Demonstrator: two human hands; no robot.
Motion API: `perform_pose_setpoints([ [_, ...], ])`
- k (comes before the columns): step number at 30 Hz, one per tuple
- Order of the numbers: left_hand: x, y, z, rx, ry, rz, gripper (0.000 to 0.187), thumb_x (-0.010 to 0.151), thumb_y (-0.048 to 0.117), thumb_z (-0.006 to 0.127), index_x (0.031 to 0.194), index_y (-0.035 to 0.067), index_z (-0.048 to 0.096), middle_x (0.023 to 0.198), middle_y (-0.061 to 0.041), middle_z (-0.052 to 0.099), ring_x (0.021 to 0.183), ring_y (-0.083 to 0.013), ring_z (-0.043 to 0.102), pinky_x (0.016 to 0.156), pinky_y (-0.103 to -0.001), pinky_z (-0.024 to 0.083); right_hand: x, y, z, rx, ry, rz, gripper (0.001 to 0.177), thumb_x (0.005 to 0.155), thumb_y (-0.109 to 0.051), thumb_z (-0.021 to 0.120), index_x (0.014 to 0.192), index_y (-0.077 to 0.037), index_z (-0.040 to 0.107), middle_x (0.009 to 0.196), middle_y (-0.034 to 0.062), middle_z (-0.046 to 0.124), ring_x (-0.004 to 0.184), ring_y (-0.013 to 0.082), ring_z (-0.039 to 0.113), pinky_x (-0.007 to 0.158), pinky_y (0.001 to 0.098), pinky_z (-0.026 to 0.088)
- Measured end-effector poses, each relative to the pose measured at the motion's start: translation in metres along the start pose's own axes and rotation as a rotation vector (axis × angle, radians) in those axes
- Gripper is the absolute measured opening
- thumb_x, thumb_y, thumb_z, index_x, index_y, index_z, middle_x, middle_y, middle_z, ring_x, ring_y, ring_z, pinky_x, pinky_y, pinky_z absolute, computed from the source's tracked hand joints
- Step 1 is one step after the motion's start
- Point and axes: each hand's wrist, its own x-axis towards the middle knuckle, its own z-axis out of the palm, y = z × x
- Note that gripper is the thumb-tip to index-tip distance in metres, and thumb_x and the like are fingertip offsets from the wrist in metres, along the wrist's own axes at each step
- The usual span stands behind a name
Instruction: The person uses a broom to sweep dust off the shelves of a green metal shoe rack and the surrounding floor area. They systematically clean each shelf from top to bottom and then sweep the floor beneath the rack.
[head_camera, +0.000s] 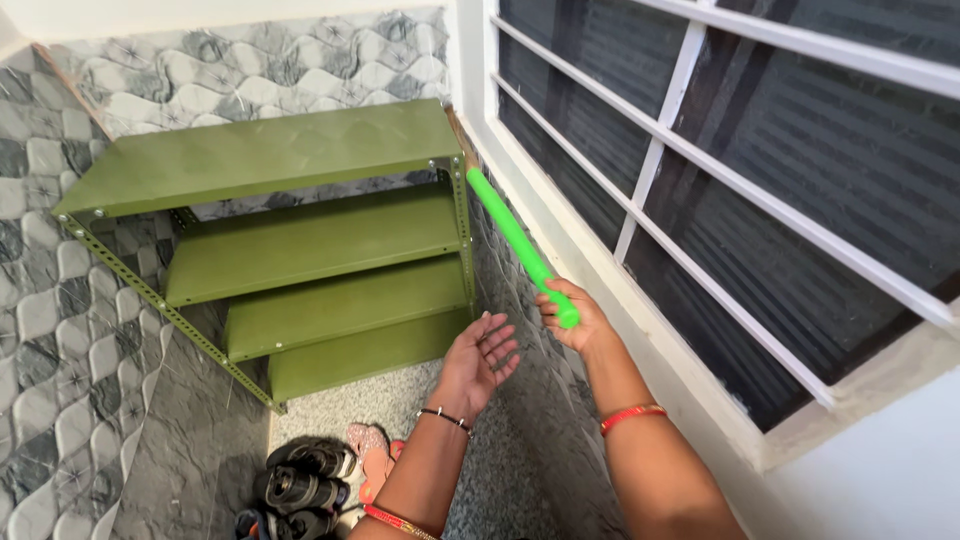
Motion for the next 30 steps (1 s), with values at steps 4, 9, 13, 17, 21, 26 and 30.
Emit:
perform_pose_setpoints([
  [4, -0.007, -0.002, 0.000, 0.020, 0.031, -0.011, 0.036, 0.096, 0.040, 0.062, 0.118, 0.012, 0.068, 0.109, -0.003, 0.068, 0.098, -0.0183, 0.061, 0.085, -0.041, 0.053, 0.029, 0.023, -0.036, -0.039, 0.092, 0.066, 0.027, 0.093, -0.017, 0.069, 0.111, -0.020, 0.050, 0.079, 0.0051, 0.058, 0.056, 0.0101, 0.055, 0.043, 0.0228, 0.042],
  [9, -0.010, 0.009, -0.019, 0.007, 0.091, -0.005, 0.039, 0.096, 0.040, 0.062, 0.121, 0.012, 0.068, 0.112, -0.004, 0.069, 0.100, -0.0200, 0.062, 0.088, -0.042, 0.053, 0.055, 0.051, -0.086, -0.123, 0.187, 0.109, 0.027, 0.093, -0.020, 0.070, 0.109, -0.019, 0.049, 0.080, 0.0025, 0.058, 0.059, 0.0107, 0.056, 0.047, 0.0253, 0.044],
  [13, -0.008, 0.014, -0.044, -0.007, 0.190, -0.016, 0.041, 0.095, 0.039, 0.062, 0.124, 0.012, 0.067, 0.116, -0.005, 0.069, 0.103, -0.0210, 0.063, 0.092, -0.042, 0.053, 0.075, 0.083, -0.124, -0.170, 0.235, 0.145, 0.026, 0.089, -0.021, 0.069, 0.109, -0.024, 0.051, 0.078, 0.0005, 0.058, 0.060, 0.0098, 0.055, 0.047, 0.0255, 0.043],
  [17, -0.004, 0.011, -0.070, -0.044, 0.270, -0.030, 0.041, 0.096, 0.038, 0.062, 0.125, 0.010, 0.067, 0.116, -0.006, 0.069, 0.102, -0.0218, 0.063, 0.094, -0.043, 0.053, 0.098, 0.104, -0.151, -0.169, 0.277, 0.174, 0.028, 0.090, -0.021, 0.069, 0.113, -0.022, 0.054, 0.080, 0.0010, 0.059, 0.062, 0.0097, 0.055, 0.049, 0.0260, 0.043],
  [21, 0.004, 0.009, -0.090, -0.051, 0.350, -0.049, 0.038, 0.096, 0.036, 0.061, 0.124, 0.011, 0.066, 0.115, -0.006, 0.070, 0.101, -0.0210, 0.064, 0.094, -0.043, 0.052, 0.119, 0.124, -0.170, -0.192, 0.346, 0.196, 0.034, 0.089, -0.021, 0.068, 0.121, -0.024, 0.054, 0.079, 0.0005, 0.058, 0.062, 0.0099, 0.055, 0.049, 0.0270, 0.043],
  [26, 0.016, 0.010, -0.108, -0.082, 0.422, -0.055, 0.037, 0.096, 0.035, 0.061, 0.123, 0.010, 0.068, 0.110, -0.006, 0.070, 0.098, -0.0205, 0.064, 0.092, -0.043, 0.053, 0.144, 0.137, -0.195, -0.180, 0.422, 0.223, 0.043, 0.089, -0.019, 0.069, 0.130, -0.020, 0.056, 0.080, 0.0017, 0.059, 0.062, 0.0106, 0.055, 0.049, 0.0276, 0.043],
  [30, 0.026, 0.011, -0.122, -0.090, 0.490, -0.070, 0.036, 0.096, 0.034, 0.060, 0.122, 0.010, 0.068, 0.108, -0.006, 0.070, 0.097, -0.0201, 0.064, 0.091, -0.043, 0.053, 0.171, 0.140, -0.216, -0.184, 0.468, 0.262, 0.037, 0.088, -0.019, 0.068, 0.123, -0.021, 0.057, 0.078, 0.0020, 0.059, 0.061, 0.0112, 0.055, 0.049, 0.0279, 0.043],
])
